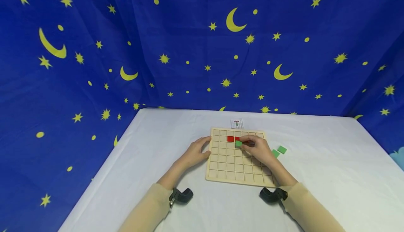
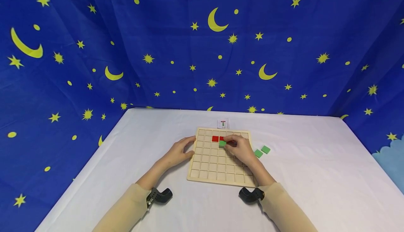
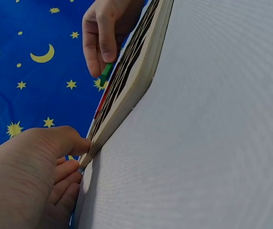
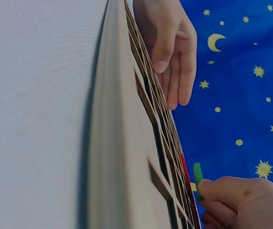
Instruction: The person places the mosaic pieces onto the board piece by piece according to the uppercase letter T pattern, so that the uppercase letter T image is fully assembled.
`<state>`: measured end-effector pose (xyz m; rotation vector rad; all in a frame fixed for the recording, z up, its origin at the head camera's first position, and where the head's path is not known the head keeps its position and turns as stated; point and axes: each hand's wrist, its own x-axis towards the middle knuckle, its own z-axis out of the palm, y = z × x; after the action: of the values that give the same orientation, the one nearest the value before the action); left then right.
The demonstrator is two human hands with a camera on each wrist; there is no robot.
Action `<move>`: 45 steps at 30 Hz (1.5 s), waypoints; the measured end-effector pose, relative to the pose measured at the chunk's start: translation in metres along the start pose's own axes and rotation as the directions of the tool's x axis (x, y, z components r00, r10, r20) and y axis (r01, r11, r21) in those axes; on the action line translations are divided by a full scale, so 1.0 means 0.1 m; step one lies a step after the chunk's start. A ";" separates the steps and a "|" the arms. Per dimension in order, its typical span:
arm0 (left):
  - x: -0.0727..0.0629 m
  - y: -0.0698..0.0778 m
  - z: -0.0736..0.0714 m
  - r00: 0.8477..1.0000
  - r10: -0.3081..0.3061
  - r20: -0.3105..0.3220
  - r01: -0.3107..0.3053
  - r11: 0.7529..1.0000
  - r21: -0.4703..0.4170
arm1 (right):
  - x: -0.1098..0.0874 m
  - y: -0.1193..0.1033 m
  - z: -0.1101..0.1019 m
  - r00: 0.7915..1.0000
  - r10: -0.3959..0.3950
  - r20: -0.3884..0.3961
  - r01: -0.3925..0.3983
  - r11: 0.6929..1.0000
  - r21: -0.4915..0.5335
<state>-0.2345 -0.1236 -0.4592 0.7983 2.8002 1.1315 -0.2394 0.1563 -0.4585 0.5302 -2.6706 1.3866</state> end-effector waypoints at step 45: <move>0.00 -0.01 0.02 1.000 0.014 -0.011 -0.014 1.000 0.012 | 0.07 -0.18 -0.22 0.995 0.097 0.025 -0.100 0.955 0.280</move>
<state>-0.2349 -0.1231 -0.4614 0.8163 2.8178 1.1256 -0.2413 0.1631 -0.4300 0.4318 -2.5534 1.8121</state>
